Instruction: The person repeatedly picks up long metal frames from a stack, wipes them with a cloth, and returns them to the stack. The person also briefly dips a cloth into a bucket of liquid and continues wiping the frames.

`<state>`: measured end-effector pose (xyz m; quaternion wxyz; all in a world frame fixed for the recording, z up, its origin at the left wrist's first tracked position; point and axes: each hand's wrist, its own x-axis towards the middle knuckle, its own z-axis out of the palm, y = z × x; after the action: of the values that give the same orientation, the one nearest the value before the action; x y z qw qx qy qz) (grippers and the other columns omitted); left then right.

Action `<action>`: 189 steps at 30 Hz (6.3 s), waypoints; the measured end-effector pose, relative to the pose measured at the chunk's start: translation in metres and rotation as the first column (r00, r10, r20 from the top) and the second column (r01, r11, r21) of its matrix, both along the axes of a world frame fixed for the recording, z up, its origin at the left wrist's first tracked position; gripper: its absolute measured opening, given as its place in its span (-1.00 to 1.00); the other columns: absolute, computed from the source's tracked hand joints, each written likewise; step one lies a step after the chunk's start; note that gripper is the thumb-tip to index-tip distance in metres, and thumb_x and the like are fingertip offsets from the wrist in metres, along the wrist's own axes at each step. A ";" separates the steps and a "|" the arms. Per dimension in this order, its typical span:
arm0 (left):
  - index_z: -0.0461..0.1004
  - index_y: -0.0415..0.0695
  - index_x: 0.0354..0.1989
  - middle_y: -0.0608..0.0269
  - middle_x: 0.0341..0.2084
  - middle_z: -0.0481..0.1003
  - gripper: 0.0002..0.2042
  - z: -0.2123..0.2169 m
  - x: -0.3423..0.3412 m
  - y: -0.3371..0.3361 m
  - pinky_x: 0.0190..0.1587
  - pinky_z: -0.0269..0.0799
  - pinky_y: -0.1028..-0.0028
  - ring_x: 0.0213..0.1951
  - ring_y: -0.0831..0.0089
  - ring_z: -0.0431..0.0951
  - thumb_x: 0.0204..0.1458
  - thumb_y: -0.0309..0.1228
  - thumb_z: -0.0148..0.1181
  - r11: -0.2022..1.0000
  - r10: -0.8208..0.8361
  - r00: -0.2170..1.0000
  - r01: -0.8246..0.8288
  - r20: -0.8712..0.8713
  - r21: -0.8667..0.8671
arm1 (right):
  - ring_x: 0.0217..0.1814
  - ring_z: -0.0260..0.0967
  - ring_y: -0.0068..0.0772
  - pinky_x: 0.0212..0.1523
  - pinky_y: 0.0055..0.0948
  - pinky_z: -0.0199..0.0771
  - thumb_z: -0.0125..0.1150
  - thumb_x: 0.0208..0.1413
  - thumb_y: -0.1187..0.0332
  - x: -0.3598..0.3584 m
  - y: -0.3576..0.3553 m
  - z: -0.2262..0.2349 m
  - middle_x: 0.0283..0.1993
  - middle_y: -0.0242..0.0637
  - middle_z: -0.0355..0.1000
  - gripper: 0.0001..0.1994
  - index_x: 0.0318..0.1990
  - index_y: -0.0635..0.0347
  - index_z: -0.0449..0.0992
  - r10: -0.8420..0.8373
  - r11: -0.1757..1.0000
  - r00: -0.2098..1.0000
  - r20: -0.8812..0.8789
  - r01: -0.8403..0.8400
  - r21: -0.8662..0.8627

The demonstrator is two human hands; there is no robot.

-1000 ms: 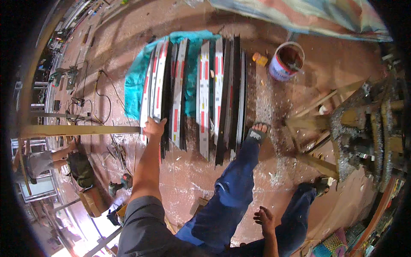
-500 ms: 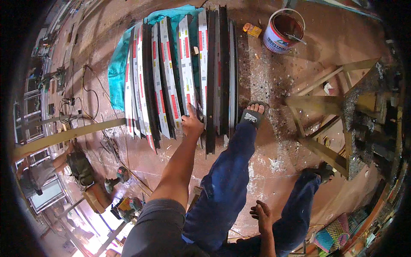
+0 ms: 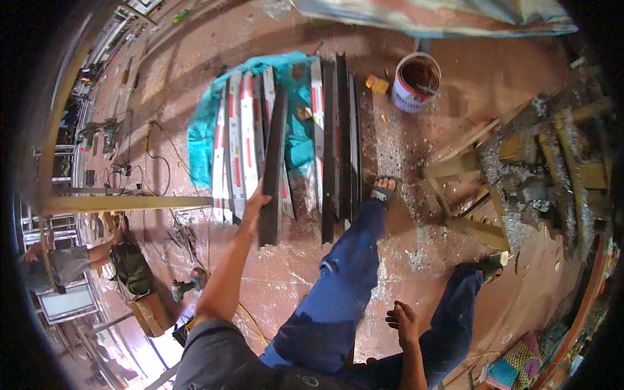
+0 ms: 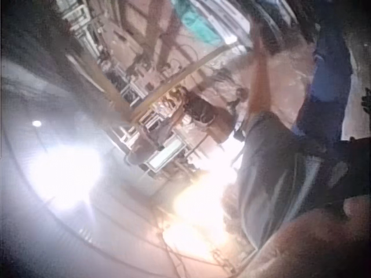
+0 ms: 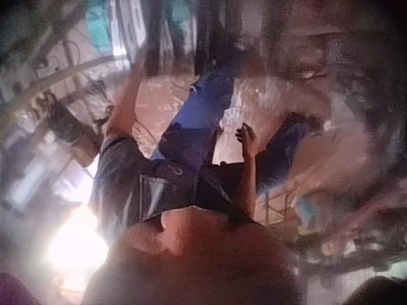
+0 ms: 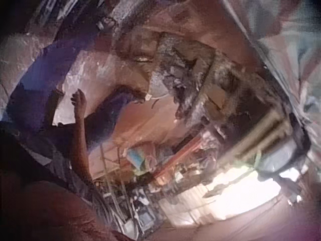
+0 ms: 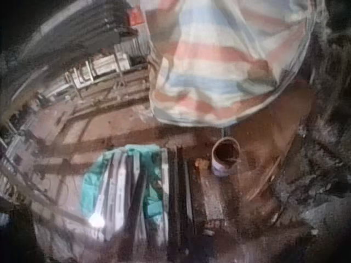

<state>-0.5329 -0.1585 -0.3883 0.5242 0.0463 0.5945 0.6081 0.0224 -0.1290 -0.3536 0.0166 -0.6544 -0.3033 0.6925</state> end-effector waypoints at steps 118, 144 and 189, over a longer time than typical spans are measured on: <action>0.01 -0.18 0.62 0.29 -0.03 0.55 -0.19 0.381 0.513 0.177 -0.02 0.50 0.52 -0.15 0.59 0.53 0.22 -0.40 0.28 0.749 -0.438 0.881 0.467 -0.178 0.470 | -0.28 0.56 -0.33 -0.26 -0.38 0.60 0.43 0.11 -0.05 0.183 -0.206 0.392 -0.10 -0.05 0.59 -0.06 0.52 0.29 0.15 -0.473 0.785 0.723 -0.503 0.605 0.133; 0.14 -0.03 0.50 0.13 0.06 0.46 -0.24 0.146 0.355 -0.068 -0.02 0.58 0.22 -0.02 0.28 0.57 0.33 0.27 0.00 0.599 -0.728 0.505 0.797 0.464 0.074 | -0.14 0.52 -0.42 -0.05 -0.33 0.57 0.55 0.07 0.03 0.148 -0.088 0.424 -0.08 -0.31 0.48 -0.21 0.36 0.13 0.27 -0.038 0.846 0.953 -0.302 0.192 0.497; 0.51 -0.13 0.04 0.33 -0.20 0.61 -0.63 0.274 0.534 -0.043 -0.29 0.51 0.49 -0.31 0.58 0.58 0.09 -0.39 0.48 0.278 -0.935 0.350 0.820 -0.055 0.500 | 0.36 0.38 -0.07 0.34 -0.12 0.38 0.57 0.04 0.07 0.134 -0.190 0.413 0.33 0.03 0.43 -0.22 0.36 0.25 0.39 -0.139 0.183 0.932 0.336 -0.310 0.933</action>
<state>0.0013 -0.2014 -0.1139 0.8161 0.4101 0.2387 0.3300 0.1566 -0.3190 0.0596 0.3362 -0.5838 -0.7083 0.2110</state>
